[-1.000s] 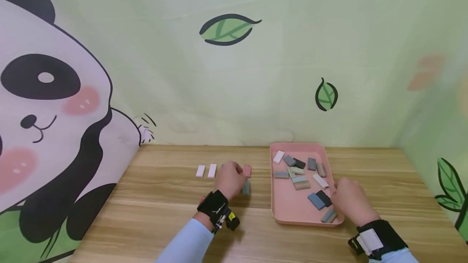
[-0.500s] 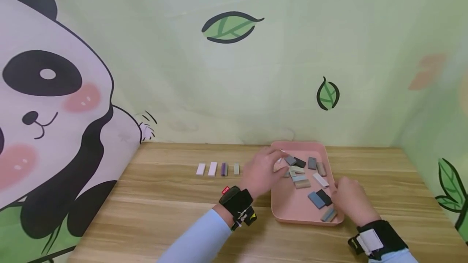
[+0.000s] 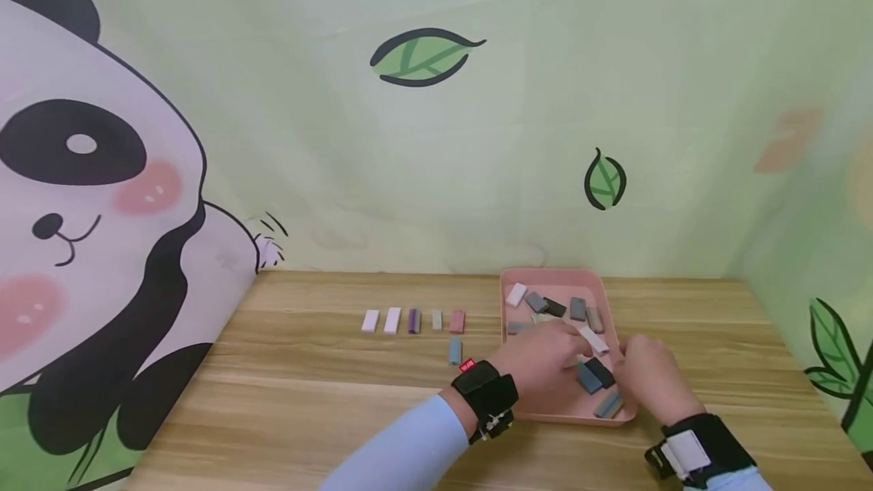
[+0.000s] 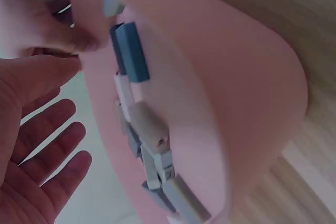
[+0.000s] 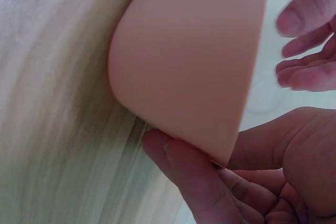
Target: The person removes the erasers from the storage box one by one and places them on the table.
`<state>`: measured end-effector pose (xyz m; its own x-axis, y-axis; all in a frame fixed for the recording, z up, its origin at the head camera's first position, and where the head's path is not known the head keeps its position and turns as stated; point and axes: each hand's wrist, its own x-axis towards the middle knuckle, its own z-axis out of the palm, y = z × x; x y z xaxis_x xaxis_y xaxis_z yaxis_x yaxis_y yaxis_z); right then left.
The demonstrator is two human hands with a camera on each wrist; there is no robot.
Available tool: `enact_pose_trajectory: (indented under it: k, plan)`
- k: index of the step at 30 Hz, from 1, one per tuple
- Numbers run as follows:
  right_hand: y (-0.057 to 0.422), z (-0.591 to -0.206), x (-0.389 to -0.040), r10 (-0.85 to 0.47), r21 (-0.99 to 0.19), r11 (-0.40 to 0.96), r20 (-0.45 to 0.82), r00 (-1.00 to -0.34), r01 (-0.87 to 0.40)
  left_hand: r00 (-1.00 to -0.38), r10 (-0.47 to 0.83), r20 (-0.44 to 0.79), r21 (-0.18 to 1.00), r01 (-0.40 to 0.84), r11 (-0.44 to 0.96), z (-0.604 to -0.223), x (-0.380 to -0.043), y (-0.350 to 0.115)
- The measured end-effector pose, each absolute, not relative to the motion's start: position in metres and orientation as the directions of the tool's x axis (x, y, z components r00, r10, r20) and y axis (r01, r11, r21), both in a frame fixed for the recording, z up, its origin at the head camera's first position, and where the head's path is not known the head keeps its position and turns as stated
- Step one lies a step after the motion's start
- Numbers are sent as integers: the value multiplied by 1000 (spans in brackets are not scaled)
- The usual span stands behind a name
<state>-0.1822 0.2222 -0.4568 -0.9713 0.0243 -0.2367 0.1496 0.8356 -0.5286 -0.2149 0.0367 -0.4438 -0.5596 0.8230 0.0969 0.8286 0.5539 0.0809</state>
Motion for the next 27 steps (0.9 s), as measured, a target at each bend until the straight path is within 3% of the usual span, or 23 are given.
enact_pose_trajectory:
  k: [9, 18, 27]
  plan:
    - [222, -456, -184, 16, -529, 837, -230, -973, 138, -545, 837, 45, 61, 838, 543, -459, -210, 54]
    - [224, -455, -182, 23, -522, 843, -211, -977, 133, -457, 889, 25, -37, 888, 458, -471, -209, 63]
    - [223, -454, -182, 24, -506, 853, -200, -979, 124, -498, 867, 9, -113, 861, 495, -469, -202, 61]
